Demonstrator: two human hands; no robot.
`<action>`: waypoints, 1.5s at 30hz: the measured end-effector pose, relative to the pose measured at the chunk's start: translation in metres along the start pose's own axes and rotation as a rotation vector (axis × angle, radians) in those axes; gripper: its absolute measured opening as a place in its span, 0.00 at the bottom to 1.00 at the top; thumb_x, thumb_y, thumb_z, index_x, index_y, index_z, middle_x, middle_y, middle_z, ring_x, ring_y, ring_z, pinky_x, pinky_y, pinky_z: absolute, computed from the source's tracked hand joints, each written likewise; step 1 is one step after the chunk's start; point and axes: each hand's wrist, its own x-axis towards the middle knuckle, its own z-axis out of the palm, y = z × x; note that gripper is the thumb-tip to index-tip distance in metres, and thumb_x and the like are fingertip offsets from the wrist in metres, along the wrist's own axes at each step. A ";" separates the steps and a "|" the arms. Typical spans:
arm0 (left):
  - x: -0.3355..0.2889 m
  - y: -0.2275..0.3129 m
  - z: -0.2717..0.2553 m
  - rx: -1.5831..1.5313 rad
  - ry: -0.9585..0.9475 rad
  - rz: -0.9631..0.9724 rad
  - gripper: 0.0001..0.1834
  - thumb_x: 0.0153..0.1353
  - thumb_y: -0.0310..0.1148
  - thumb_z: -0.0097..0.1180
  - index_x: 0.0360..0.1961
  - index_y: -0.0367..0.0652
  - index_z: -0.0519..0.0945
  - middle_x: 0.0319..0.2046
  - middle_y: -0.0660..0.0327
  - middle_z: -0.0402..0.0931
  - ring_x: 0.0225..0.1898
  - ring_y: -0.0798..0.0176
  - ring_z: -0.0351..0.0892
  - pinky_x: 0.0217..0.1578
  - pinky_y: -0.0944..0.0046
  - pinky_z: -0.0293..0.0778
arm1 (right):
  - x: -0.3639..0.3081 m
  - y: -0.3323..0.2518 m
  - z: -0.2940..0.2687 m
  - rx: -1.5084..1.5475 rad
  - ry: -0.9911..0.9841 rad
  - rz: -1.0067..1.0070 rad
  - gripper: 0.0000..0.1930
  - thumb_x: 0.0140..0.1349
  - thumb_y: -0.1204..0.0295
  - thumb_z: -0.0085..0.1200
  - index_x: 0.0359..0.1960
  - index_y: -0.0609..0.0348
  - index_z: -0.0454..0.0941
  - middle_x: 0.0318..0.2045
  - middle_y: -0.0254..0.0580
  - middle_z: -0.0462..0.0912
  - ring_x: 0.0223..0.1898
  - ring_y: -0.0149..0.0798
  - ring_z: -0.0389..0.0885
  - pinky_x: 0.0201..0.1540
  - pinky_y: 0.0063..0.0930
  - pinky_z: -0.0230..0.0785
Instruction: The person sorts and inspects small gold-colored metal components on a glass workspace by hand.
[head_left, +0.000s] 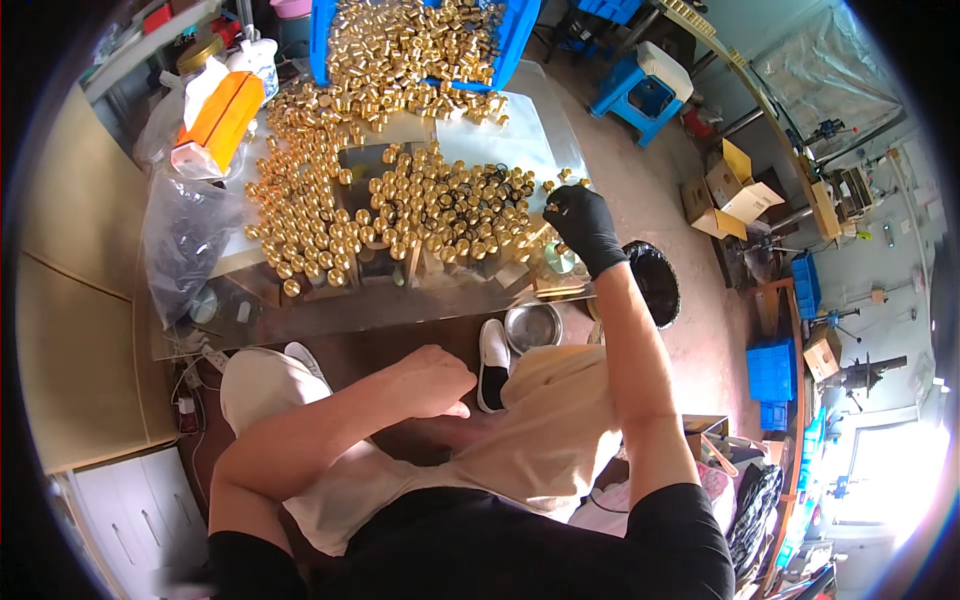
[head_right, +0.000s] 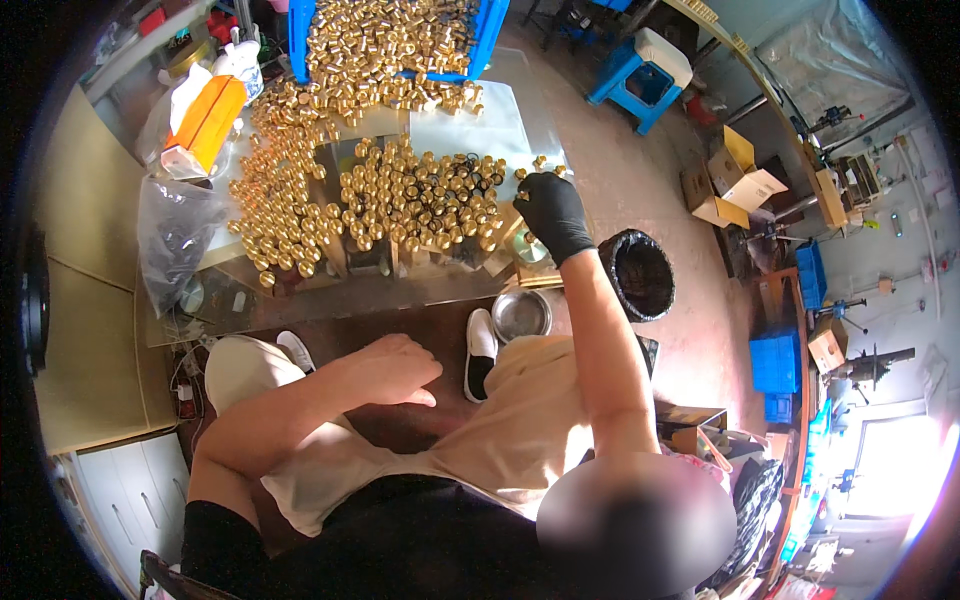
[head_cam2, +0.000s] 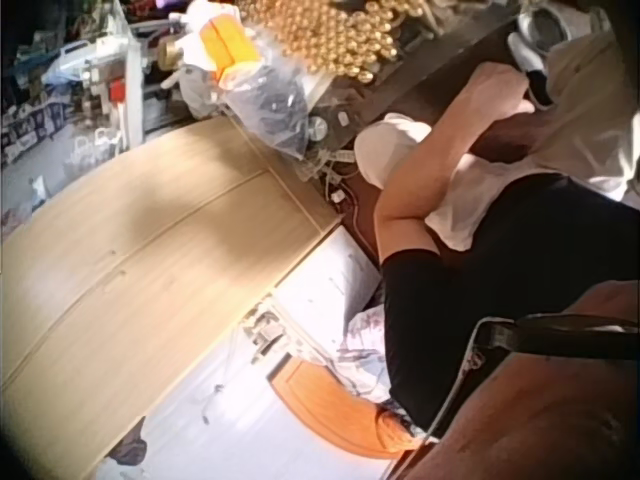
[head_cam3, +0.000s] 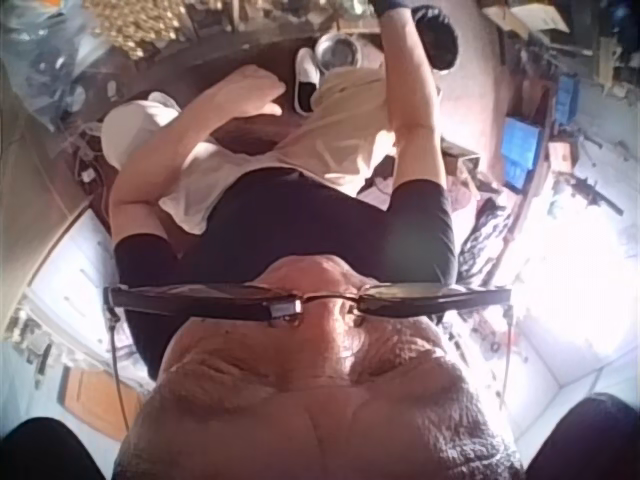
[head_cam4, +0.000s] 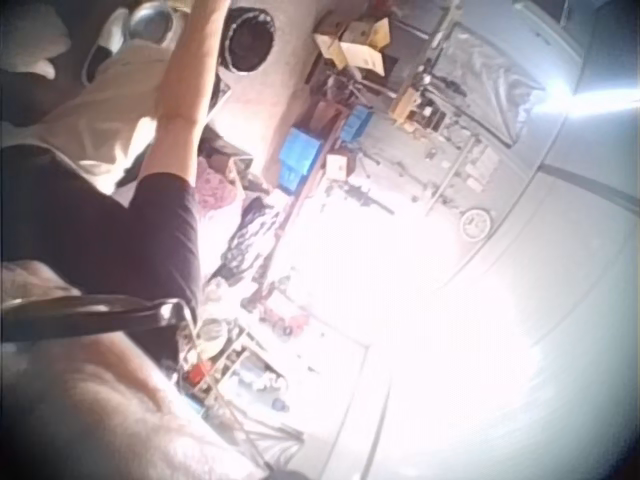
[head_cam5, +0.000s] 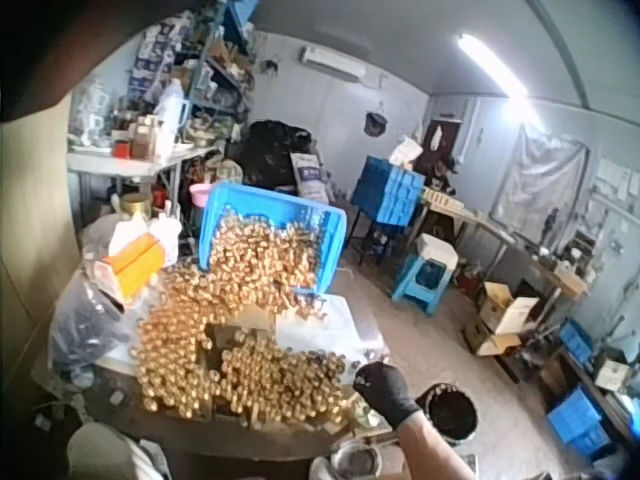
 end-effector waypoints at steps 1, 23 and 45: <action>0.000 0.000 -0.001 0.001 0.005 -0.004 0.22 0.58 0.50 0.64 0.36 0.38 0.82 0.36 0.51 0.83 0.44 0.44 0.82 0.47 0.47 0.75 | -0.002 0.000 -0.004 0.018 -0.028 0.024 0.13 0.52 0.65 0.69 0.37 0.56 0.85 0.37 0.47 0.86 0.40 0.51 0.86 0.46 0.40 0.77; -0.009 0.003 -0.004 0.004 0.028 -0.013 0.21 0.58 0.49 0.65 0.36 0.39 0.81 0.35 0.51 0.83 0.44 0.45 0.83 0.46 0.48 0.76 | -0.005 -0.026 -0.009 0.249 -0.075 0.152 0.12 0.54 0.61 0.67 0.31 0.57 0.88 0.28 0.47 0.87 0.30 0.47 0.87 0.37 0.37 0.77; -0.003 0.000 0.000 0.022 0.066 0.009 0.21 0.58 0.49 0.64 0.34 0.39 0.81 0.34 0.53 0.83 0.42 0.44 0.83 0.44 0.47 0.76 | -0.008 -0.010 -0.017 -0.037 -0.125 0.023 0.16 0.50 0.62 0.71 0.38 0.56 0.87 0.32 0.51 0.87 0.35 0.50 0.86 0.42 0.39 0.77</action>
